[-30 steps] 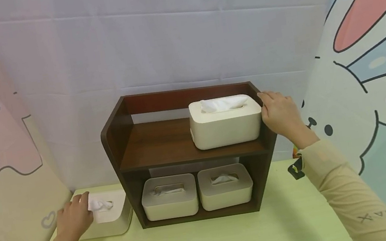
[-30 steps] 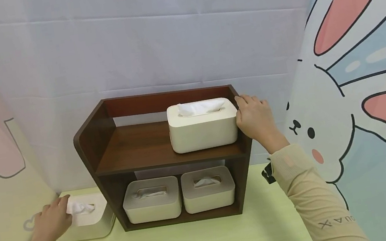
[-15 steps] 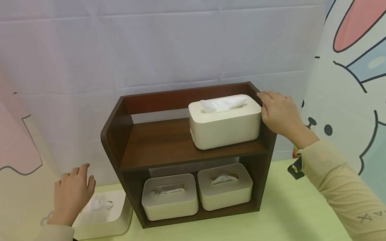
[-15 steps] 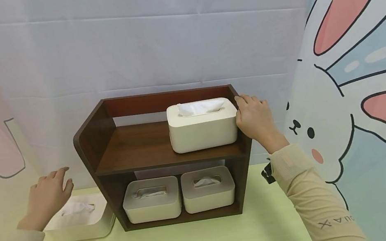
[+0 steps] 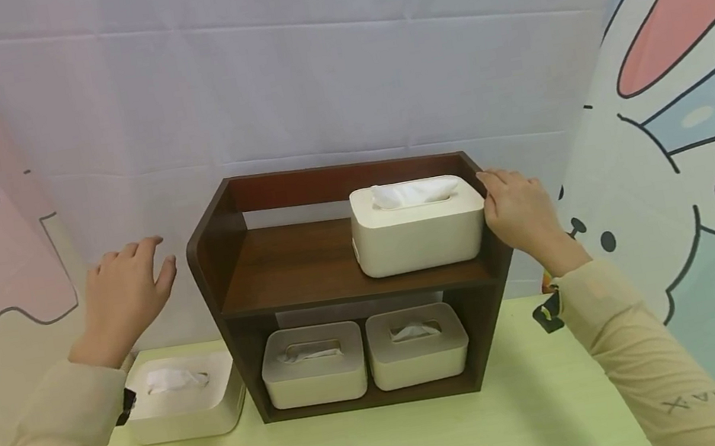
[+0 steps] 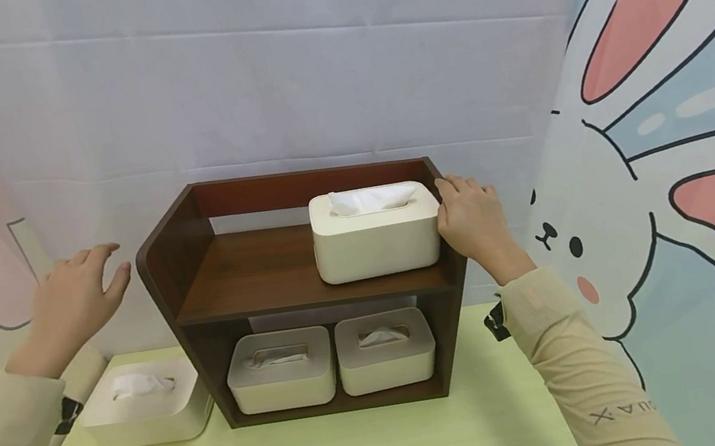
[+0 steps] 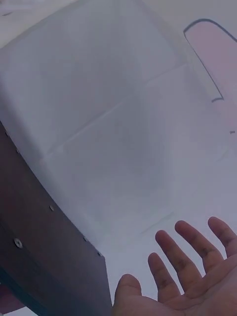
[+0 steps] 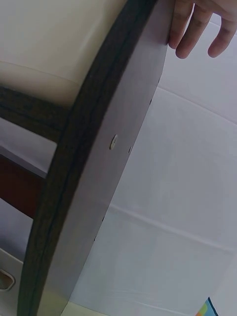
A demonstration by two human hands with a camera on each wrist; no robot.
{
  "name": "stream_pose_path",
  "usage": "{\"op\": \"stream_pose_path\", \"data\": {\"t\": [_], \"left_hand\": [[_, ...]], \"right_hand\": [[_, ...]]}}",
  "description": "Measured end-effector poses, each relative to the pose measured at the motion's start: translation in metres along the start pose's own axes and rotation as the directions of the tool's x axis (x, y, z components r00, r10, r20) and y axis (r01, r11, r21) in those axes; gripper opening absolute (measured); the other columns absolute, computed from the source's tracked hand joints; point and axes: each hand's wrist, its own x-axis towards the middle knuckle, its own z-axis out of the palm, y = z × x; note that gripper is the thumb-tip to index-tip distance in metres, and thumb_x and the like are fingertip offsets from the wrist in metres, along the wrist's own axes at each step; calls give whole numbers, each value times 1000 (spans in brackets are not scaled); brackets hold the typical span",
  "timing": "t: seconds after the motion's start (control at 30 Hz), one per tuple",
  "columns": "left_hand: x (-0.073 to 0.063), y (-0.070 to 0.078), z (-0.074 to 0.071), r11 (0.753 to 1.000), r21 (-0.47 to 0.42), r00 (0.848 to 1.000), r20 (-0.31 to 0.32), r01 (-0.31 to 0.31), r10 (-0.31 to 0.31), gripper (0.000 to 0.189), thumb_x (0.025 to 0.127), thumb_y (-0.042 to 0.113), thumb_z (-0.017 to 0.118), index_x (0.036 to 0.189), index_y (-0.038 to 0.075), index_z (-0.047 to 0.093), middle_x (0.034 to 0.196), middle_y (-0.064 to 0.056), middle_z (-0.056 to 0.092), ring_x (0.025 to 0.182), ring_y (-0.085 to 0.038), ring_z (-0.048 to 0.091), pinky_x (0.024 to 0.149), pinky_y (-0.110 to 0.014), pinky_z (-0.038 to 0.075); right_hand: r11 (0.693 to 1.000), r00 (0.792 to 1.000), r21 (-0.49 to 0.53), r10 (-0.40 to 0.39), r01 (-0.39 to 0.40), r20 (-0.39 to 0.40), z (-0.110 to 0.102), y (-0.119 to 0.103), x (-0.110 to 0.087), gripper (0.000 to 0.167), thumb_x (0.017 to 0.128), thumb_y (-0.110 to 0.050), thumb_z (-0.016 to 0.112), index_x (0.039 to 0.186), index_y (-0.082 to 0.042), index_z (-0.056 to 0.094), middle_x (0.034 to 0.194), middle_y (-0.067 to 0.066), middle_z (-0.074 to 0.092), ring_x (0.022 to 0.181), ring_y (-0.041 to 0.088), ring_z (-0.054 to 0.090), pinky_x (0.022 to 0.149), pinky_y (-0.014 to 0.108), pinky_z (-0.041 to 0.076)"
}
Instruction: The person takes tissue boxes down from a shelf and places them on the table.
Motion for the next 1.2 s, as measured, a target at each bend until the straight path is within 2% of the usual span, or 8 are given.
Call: {"op": "stream_pose_path", "data": {"t": [0.13, 0.3, 0.57, 0.83, 1.07, 1.2], "left_hand": [[15, 7, -14, 1000, -5, 1000, -14, -7, 7, 37, 91, 23, 49, 118, -2, 54, 108, -31, 58, 88, -53, 52, 68, -61, 39], [29, 21, -29, 1000, -3, 1000, 6, -23, 23, 39, 93, 25, 46, 122, -1, 51, 113, -30, 56, 94, -52, 50, 75, -61, 39], [45, 54, -41, 998, 15, 998, 26, -62, 61, 41, 95, 29, 42, 125, 3, 50, 119, -25, 56, 101, -48, 49, 77, -61, 39], [53, 91, -33, 991, -47, 992, 29, -125, 126, 40, 95, 29, 43, 124, 2, 50, 119, -22, 56, 105, -45, 48, 85, -57, 38], [59, 122, -17, 979, -59, 981, -3, -195, 195, 40, 94, 32, 45, 122, 5, 52, 117, -17, 59, 104, -41, 52, 82, -53, 42], [60, 142, -8, 969, -102, 974, 8, -225, 226, 40, 95, 34, 45, 123, 7, 52, 119, -14, 58, 105, -39, 52, 82, -52, 43]], "right_hand": [[1000, 1000, -1, 2, -2, 0, 0, 0, 0, 40, 88, -8, 36, 121, 4, 54, 121, 23, 56, 107, 42, 53, 77, 58, 41], [1000, 1000, -2, 1, -1, -4, -1, -1, 0, 40, 88, -9, 36, 121, 4, 54, 120, 23, 56, 106, 42, 53, 77, 58, 41], [1000, 1000, -5, 10, -9, 13, 0, 0, 0, 40, 88, -9, 36, 122, 4, 53, 121, 24, 55, 108, 42, 52, 78, 59, 41], [1000, 1000, -1, 9, -9, 8, 0, 0, -1, 40, 88, -8, 37, 122, 4, 53, 121, 24, 55, 108, 42, 52, 78, 59, 41], [1000, 1000, -1, 4, -4, 2, 0, 0, -1, 40, 87, -8, 37, 121, 5, 53, 120, 24, 55, 107, 43, 52, 77, 59, 42], [1000, 1000, -3, 6, -6, 12, 0, -1, 0, 40, 87, -9, 37, 122, 5, 52, 121, 24, 55, 107, 43, 52, 77, 59, 42]]}}
